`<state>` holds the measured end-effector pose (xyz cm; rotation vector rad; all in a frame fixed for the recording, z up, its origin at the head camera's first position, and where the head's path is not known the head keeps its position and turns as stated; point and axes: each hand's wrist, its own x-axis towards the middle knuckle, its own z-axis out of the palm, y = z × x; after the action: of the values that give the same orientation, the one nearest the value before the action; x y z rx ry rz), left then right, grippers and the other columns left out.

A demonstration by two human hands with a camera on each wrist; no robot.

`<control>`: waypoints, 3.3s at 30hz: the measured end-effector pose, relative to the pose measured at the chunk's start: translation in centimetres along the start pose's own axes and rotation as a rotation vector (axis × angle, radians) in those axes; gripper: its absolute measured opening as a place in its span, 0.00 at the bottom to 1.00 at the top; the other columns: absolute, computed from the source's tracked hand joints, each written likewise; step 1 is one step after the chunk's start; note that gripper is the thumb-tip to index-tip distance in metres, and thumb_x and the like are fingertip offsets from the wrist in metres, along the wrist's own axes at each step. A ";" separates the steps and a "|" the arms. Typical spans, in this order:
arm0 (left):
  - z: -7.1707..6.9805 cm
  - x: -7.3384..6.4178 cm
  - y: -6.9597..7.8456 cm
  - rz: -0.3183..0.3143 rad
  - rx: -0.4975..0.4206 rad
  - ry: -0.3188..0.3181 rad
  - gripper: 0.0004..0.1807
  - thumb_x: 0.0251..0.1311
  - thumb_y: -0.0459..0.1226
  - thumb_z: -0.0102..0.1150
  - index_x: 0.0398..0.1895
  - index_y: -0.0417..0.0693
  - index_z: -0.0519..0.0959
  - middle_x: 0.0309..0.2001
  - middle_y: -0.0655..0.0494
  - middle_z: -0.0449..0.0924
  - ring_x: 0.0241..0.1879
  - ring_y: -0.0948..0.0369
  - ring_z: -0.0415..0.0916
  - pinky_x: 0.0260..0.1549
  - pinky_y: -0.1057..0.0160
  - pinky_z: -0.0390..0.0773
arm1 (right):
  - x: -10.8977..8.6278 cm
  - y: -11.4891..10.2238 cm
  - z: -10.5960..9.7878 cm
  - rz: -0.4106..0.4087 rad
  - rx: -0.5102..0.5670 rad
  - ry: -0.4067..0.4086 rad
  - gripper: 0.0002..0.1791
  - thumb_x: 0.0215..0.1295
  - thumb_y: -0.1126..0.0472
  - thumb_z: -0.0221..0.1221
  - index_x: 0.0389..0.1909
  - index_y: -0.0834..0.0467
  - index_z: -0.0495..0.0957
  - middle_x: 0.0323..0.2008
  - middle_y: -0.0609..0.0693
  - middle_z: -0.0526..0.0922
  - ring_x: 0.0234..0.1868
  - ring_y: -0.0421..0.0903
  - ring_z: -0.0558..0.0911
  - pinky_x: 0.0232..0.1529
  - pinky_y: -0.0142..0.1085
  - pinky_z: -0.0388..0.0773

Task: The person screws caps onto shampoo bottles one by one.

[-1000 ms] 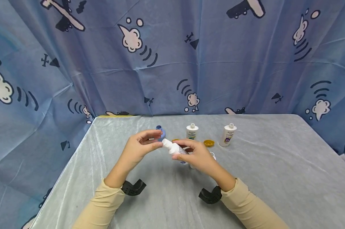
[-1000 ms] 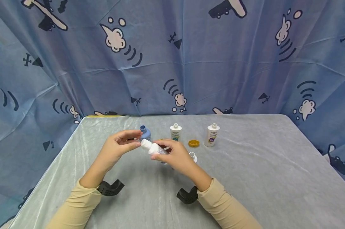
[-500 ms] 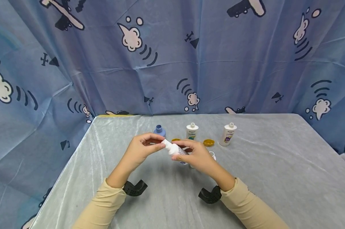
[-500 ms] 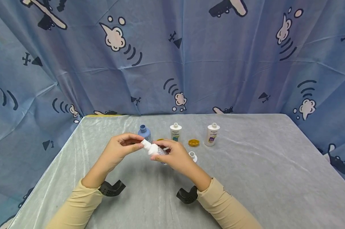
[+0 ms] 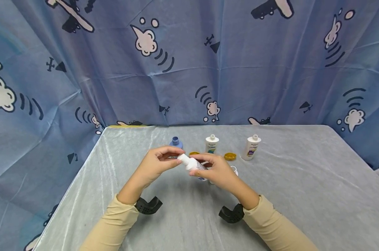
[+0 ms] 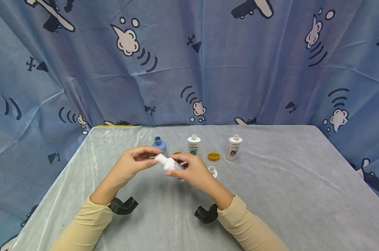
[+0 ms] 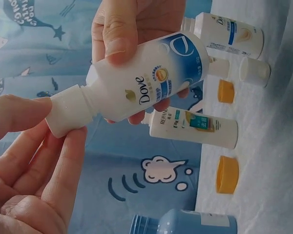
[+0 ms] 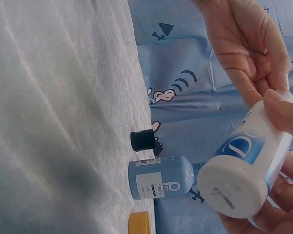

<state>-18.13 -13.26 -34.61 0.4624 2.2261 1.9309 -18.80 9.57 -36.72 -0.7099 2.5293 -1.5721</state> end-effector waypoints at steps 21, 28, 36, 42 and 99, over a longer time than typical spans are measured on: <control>0.4 0.3 -0.1 -0.055 0.016 0.117 0.21 0.57 0.34 0.70 0.53 0.36 0.80 0.48 0.51 0.84 0.44 0.63 0.80 0.46 0.68 0.81 | 0.0 0.0 0.0 0.006 0.029 0.013 0.26 0.56 0.58 0.73 0.56 0.60 0.82 0.58 0.55 0.83 0.51 0.47 0.82 0.49 0.34 0.82; 0.5 0.2 0.0 -0.040 0.024 0.102 0.15 0.59 0.35 0.69 0.48 0.38 0.82 0.45 0.56 0.84 0.43 0.61 0.80 0.44 0.67 0.81 | -0.2 -0.2 0.1 0.006 0.008 0.008 0.26 0.56 0.59 0.73 0.55 0.61 0.82 0.56 0.57 0.84 0.48 0.47 0.82 0.48 0.36 0.82; 0.7 -0.1 0.6 -0.025 0.001 0.062 0.17 0.59 0.31 0.67 0.52 0.36 0.81 0.51 0.49 0.82 0.46 0.59 0.82 0.45 0.67 0.82 | -0.2 -0.3 0.1 0.002 0.004 0.009 0.25 0.56 0.59 0.72 0.56 0.61 0.82 0.57 0.56 0.83 0.50 0.48 0.82 0.49 0.36 0.82; 0.7 -0.2 0.6 -0.009 -0.014 0.034 0.19 0.60 0.29 0.65 0.55 0.33 0.79 0.54 0.44 0.81 0.43 0.66 0.82 0.46 0.67 0.83 | -0.1 -0.3 0.1 0.009 0.009 0.008 0.26 0.56 0.59 0.72 0.56 0.61 0.82 0.57 0.57 0.83 0.49 0.49 0.82 0.48 0.37 0.82; 0.1 0.0 0.0 -0.077 0.062 0.063 0.16 0.59 0.38 0.70 0.48 0.40 0.83 0.43 0.53 0.85 0.41 0.63 0.82 0.47 0.62 0.82 | -0.4 0.0 0.5 0.034 0.024 -0.004 0.26 0.56 0.57 0.72 0.56 0.60 0.82 0.56 0.56 0.83 0.49 0.49 0.82 0.49 0.37 0.83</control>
<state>-18.11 -13.21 -34.67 0.3231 2.3120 1.8683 -18.26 9.37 -37.05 -0.6633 2.5019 -1.5853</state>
